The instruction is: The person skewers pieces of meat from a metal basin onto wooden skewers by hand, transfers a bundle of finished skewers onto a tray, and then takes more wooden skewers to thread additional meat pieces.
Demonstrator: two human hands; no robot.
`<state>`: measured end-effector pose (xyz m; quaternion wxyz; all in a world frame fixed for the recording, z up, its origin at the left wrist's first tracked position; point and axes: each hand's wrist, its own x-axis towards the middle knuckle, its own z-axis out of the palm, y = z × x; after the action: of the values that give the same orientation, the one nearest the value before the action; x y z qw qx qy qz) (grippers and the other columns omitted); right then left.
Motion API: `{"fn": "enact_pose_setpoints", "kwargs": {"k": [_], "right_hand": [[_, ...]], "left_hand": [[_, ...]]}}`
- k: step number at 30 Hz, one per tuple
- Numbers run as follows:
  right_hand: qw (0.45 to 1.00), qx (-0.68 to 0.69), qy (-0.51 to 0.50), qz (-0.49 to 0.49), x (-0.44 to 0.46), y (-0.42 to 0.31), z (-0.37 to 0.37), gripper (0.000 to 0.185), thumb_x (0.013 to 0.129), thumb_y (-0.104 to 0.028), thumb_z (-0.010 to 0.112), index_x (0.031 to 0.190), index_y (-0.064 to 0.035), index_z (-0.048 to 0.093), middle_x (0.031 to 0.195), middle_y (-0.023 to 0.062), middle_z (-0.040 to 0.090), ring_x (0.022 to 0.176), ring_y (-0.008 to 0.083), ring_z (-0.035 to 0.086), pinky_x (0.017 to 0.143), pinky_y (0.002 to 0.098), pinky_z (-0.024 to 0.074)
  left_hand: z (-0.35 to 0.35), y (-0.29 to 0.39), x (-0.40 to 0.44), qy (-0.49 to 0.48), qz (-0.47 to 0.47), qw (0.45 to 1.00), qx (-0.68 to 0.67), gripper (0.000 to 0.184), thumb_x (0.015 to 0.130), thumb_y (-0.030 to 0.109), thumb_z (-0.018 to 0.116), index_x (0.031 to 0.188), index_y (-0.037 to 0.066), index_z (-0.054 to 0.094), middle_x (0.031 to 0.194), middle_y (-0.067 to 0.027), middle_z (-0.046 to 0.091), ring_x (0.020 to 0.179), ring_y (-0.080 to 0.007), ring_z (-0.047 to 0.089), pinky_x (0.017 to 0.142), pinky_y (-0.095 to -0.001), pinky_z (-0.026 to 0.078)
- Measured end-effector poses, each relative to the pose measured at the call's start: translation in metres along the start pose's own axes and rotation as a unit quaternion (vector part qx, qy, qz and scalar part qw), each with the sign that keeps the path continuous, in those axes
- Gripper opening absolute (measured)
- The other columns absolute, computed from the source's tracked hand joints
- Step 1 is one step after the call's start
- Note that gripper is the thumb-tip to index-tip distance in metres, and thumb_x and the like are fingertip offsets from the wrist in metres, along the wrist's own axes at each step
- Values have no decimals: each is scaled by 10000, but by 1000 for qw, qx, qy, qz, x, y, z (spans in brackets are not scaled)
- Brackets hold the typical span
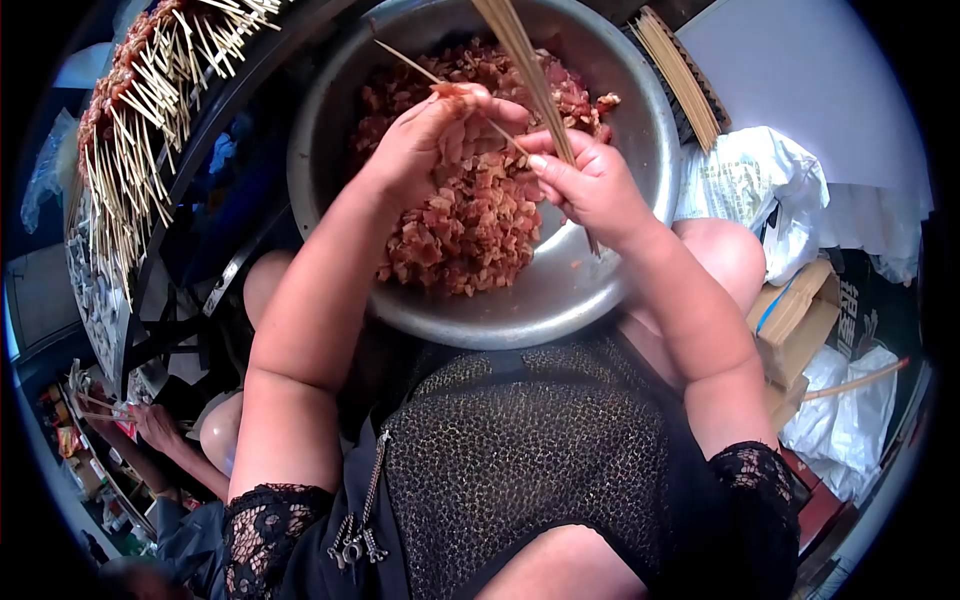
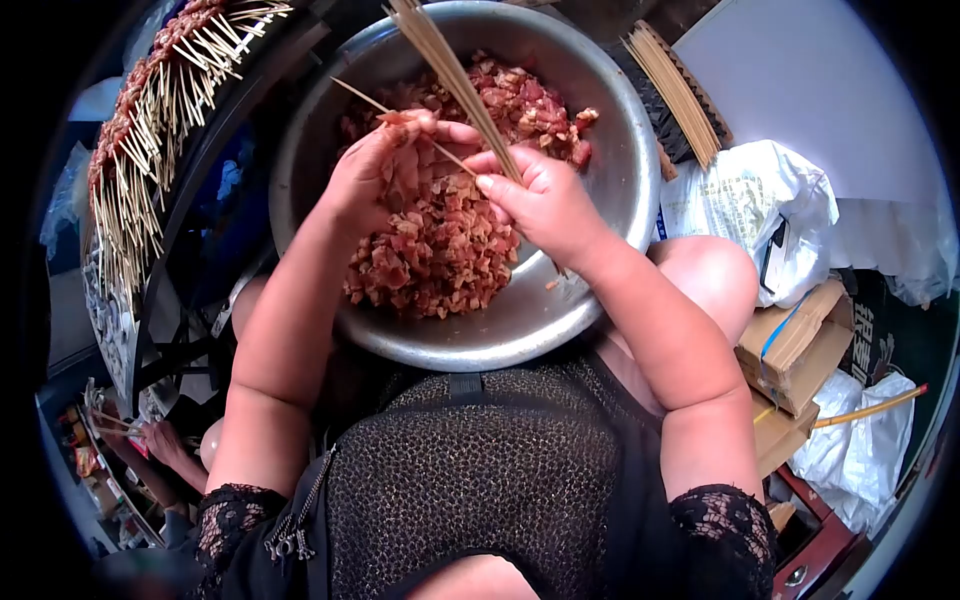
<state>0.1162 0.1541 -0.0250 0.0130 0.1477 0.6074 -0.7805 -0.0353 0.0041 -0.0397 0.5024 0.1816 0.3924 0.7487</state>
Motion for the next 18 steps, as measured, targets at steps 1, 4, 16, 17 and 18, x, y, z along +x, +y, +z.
{"fn": "enact_pose_setpoints", "kwargs": {"k": [1,4,16,17,18], "right_hand": [[1000,4,-5,2,1,-3,-3,202,894,-69,515,1082,-12,565,721,-46,514,603,21,480,527,154,408],[999,-32,38,-5,-3,-24,-9,214,886,-70,534,1089,-21,578,716,-53,510,600,11,472,523,149,401],[996,-42,71,11,-5,-23,-16,227,891,-102,536,1106,-45,581,703,-69,492,566,-7,433,471,130,338],[996,-44,72,9,-5,-22,-17,227,891,-102,536,1106,-45,581,703,-69,492,566,-7,433,471,130,338],[997,-42,69,11,-4,-21,-18,227,891,-100,536,1106,-45,581,704,-69,493,566,-5,433,472,133,339]], "left_hand": [[6,4,-1,-15,-2,997,71,269,917,229,454,1099,41,514,1110,-186,571,1066,-282,554,892,-358,464],[-3,27,-10,32,3,944,327,257,879,133,558,1104,10,538,1046,-70,600,985,-179,579,865,-303,456],[-2,19,-31,-55,-105,648,752,220,610,129,682,759,-16,610,831,-203,594,778,-366,569,720,-385,475],[2,29,-30,-39,-114,652,749,167,677,82,671,802,-18,623,823,-169,622,749,-300,601,708,-341,482],[-2,30,-30,-6,-93,742,664,108,723,39,637,815,-17,624,826,-129,633,751,-236,602,708,-312,480]]}}
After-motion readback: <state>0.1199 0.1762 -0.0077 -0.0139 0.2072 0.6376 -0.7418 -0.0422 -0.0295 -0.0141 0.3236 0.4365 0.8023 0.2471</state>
